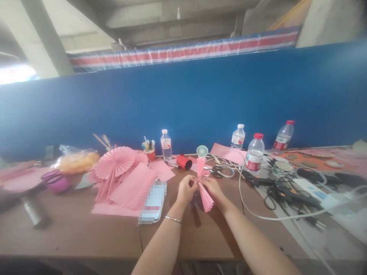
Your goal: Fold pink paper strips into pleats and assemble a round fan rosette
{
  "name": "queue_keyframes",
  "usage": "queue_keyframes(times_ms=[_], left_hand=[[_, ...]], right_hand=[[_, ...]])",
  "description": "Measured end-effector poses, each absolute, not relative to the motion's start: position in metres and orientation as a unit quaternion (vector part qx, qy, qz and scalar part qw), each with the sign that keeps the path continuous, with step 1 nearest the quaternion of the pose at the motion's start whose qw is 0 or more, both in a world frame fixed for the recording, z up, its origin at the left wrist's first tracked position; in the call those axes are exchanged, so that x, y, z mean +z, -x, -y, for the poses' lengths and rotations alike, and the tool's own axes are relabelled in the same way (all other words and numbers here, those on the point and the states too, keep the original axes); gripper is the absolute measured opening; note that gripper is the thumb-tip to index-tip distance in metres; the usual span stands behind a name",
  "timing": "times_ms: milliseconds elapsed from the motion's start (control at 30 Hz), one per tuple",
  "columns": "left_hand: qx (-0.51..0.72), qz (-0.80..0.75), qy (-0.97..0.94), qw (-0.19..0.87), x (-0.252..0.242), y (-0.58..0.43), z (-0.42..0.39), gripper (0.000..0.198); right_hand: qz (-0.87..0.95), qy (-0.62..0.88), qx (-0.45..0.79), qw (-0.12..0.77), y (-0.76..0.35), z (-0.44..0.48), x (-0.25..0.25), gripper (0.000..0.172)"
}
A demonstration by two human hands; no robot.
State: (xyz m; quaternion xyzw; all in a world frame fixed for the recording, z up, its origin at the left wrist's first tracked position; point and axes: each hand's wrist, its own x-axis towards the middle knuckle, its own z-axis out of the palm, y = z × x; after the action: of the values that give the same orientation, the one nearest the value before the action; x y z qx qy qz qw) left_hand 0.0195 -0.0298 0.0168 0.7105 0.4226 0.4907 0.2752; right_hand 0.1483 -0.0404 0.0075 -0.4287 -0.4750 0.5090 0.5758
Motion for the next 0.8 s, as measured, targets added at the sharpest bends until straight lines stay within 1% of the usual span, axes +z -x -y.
queue_keyframes(times_ms=[267, 433, 600, 800], left_hand=[[0.504, -0.44, -0.7, 0.25, 0.018, -0.019, 0.031, 0.008], [0.508, -0.468, -0.671, 0.269, 0.012, -0.018, 0.026, 0.007], [0.534, -0.479, -0.639, 0.278, 0.011, -0.017, 0.018, 0.009], [0.532, -0.487, -0.633, 0.282, 0.01, -0.015, 0.015, 0.009]], right_hand=[[0.478, 0.448, 0.519, 0.549, -0.15, 0.035, 0.0, 0.031], [0.469, 0.447, 0.542, 0.536, -0.151, 0.033, 0.0, 0.028], [0.467, 0.46, 0.533, 0.535, -0.149, 0.033, 0.001, 0.027], [0.463, 0.474, 0.518, 0.541, -0.149, 0.035, 0.005, 0.025]])
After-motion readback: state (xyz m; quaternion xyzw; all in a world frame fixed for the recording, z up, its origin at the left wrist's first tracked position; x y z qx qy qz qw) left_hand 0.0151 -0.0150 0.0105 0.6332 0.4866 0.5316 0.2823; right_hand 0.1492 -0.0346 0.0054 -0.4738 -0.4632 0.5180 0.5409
